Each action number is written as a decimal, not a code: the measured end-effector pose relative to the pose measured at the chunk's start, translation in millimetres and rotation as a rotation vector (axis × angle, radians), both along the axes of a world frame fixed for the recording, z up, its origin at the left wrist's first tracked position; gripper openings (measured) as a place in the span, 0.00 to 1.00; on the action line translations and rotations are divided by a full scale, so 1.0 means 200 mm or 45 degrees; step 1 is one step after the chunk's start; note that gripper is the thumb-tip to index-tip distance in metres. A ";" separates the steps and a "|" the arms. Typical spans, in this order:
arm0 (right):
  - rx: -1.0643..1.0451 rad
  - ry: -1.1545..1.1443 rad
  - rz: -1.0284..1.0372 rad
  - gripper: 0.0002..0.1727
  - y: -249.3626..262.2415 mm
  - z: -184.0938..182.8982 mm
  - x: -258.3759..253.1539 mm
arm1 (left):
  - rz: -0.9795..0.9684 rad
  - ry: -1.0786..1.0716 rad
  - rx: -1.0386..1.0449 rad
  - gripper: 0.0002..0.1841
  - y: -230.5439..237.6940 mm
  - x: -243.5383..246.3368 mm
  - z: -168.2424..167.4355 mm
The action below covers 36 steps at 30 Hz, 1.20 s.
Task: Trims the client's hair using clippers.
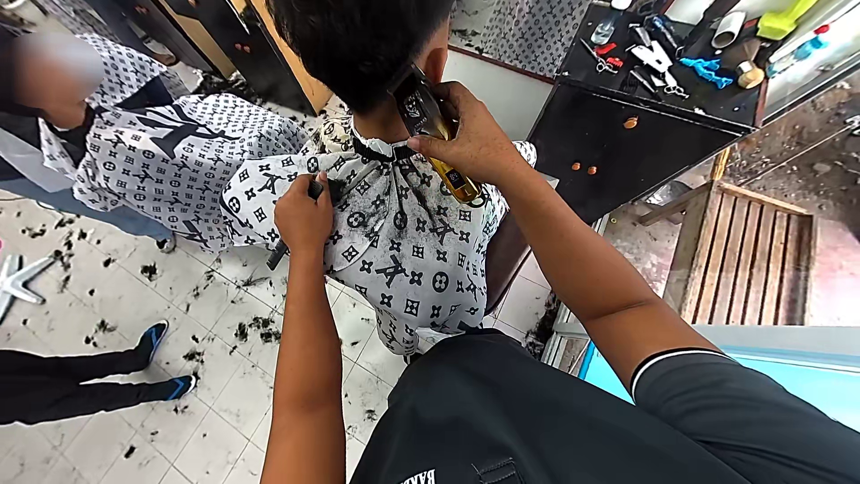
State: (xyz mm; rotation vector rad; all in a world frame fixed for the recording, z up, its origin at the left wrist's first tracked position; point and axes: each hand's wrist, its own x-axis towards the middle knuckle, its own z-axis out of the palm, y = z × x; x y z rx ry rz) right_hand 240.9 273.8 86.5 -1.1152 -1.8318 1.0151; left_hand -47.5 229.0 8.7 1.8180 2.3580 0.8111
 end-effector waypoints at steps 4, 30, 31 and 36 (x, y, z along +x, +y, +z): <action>-0.070 -0.014 0.002 0.41 0.00 0.02 0.01 | 0.000 0.011 0.012 0.29 0.00 -0.01 0.00; -0.133 0.451 0.134 0.34 -0.01 -0.08 0.02 | 0.006 0.015 -0.008 0.30 -0.01 0.01 0.00; -0.242 0.533 0.188 0.31 -0.03 -0.10 0.02 | 0.006 0.016 -0.001 0.29 -0.01 0.00 0.01; -0.752 0.548 0.228 0.29 -0.18 -0.25 -0.05 | 0.010 0.022 -0.001 0.29 0.00 0.01 0.01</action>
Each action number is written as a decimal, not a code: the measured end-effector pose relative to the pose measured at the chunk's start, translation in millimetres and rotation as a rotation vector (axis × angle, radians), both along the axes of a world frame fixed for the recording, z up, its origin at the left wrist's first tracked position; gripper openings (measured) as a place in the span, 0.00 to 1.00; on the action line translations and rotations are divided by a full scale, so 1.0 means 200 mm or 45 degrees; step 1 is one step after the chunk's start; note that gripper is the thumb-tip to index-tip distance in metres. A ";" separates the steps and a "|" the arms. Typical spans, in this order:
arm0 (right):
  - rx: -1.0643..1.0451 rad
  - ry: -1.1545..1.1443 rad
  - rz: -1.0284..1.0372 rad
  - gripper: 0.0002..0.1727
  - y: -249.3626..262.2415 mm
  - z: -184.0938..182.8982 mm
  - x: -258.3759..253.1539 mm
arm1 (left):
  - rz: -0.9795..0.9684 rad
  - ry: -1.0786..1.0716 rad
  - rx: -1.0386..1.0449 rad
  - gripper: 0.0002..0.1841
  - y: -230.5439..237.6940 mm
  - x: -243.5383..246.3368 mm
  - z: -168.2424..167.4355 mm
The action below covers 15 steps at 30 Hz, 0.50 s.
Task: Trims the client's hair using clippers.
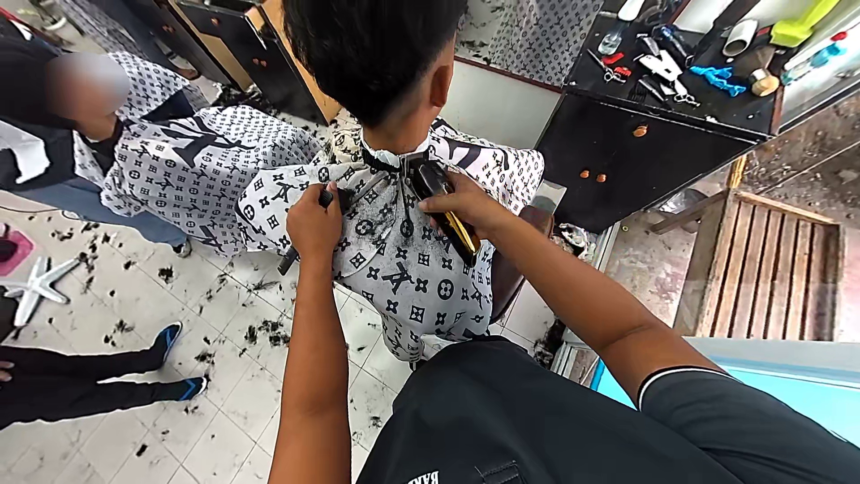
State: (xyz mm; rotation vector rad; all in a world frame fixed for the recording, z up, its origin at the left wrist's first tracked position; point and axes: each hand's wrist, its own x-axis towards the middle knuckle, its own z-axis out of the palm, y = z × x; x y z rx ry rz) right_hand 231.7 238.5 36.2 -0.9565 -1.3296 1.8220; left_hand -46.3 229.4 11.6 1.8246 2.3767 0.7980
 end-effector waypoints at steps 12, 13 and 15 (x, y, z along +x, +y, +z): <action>0.144 -0.031 -0.020 0.29 0.05 0.06 -0.04 | -0.001 0.012 0.017 0.28 -0.01 -0.01 0.00; 0.164 -0.051 -0.024 0.27 0.06 0.07 -0.05 | -0.002 0.013 0.015 0.28 -0.01 -0.01 0.00; 0.193 -0.091 -0.040 0.24 0.08 0.10 -0.04 | -0.018 0.003 0.003 0.29 -0.01 -0.01 0.01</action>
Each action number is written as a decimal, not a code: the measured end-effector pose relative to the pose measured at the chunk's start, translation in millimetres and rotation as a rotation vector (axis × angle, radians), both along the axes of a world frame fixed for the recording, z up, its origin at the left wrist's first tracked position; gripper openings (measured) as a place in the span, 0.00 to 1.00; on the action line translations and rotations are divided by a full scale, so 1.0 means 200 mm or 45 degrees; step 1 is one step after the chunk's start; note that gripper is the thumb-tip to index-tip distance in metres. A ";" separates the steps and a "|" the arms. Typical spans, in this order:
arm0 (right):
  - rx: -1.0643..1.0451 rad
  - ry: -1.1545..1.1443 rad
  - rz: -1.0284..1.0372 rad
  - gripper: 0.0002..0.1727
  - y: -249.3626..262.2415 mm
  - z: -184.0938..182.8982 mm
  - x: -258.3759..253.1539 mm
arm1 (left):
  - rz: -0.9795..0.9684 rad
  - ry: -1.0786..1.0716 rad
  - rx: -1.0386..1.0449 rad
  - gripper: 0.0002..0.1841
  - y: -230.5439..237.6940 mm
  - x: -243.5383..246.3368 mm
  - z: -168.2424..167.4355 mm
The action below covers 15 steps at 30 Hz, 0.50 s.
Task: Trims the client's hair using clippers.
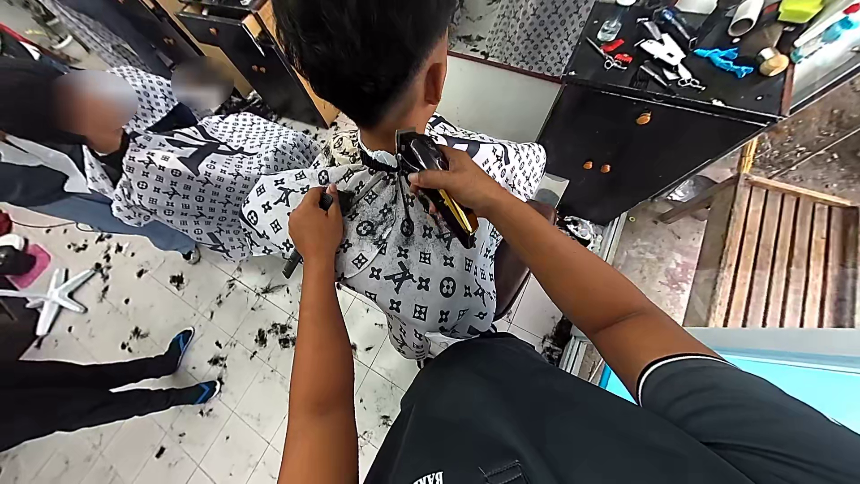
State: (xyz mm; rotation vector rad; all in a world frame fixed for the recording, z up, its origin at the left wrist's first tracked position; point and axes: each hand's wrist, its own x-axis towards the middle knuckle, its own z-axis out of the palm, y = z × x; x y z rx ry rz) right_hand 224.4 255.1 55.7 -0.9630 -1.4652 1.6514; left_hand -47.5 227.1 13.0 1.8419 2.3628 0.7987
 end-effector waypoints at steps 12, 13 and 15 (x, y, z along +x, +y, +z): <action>-0.008 -0.039 0.045 0.31 -0.04 0.01 0.08 | -0.007 -0.100 -0.047 0.23 0.00 -0.02 0.03; -0.009 -0.056 0.036 0.30 -0.04 0.02 0.07 | -0.010 -0.103 -0.044 0.22 0.00 -0.02 0.02; 0.013 -0.080 0.012 0.30 -0.05 0.02 0.07 | -0.007 -0.103 -0.060 0.22 0.00 -0.02 0.03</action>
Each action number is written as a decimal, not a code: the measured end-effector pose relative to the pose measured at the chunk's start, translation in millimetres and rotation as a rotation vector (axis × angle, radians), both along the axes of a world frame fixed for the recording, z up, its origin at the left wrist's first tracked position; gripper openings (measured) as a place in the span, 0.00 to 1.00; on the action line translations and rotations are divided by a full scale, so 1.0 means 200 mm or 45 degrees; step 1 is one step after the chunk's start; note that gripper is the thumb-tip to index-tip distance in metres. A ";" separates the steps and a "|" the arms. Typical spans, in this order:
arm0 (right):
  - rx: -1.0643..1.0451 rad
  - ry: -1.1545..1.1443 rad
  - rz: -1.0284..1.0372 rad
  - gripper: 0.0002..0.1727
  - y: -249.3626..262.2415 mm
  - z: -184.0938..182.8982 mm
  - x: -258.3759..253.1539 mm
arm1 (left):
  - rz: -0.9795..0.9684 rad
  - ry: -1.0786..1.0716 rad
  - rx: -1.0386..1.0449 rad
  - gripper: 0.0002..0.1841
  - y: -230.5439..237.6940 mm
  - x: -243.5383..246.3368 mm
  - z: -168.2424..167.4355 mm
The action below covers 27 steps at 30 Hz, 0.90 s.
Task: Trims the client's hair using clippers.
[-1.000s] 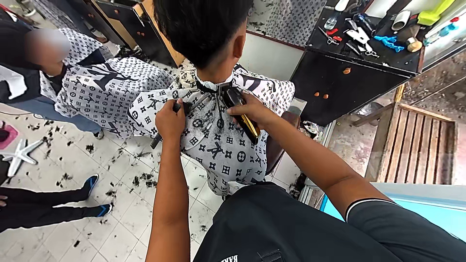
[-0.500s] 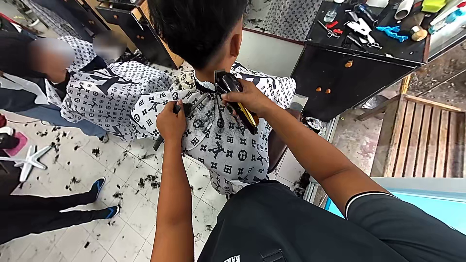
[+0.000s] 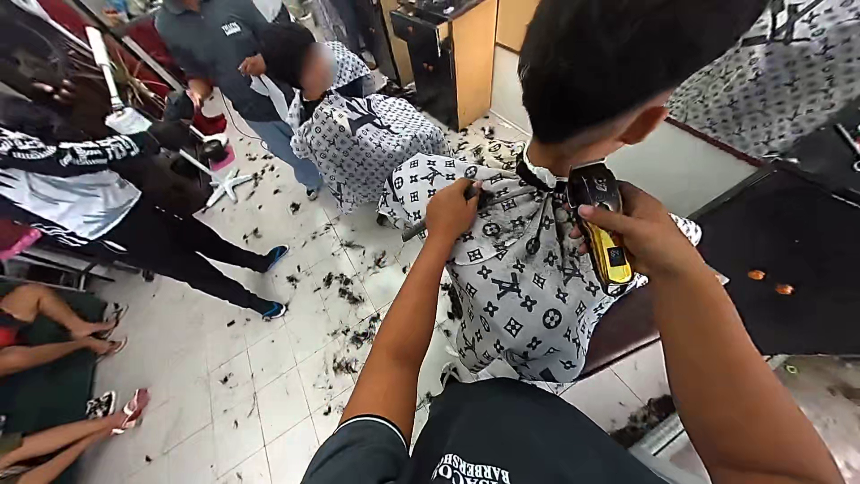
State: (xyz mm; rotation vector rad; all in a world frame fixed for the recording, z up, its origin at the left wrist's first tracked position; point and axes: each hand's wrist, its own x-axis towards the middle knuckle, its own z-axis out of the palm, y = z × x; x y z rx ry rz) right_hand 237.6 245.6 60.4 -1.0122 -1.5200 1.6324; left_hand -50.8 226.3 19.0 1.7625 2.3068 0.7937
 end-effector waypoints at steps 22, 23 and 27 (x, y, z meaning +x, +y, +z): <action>0.145 -0.002 -0.176 0.38 0.10 0.02 0.00 | -0.014 0.054 0.027 0.27 0.00 0.02 -0.03; 0.148 -0.019 -0.177 0.39 0.10 0.02 0.00 | -0.010 0.053 0.035 0.27 0.00 0.02 -0.03; 0.160 -0.015 -0.159 0.39 0.11 0.04 -0.01 | 0.004 0.054 0.037 0.28 0.01 0.01 -0.04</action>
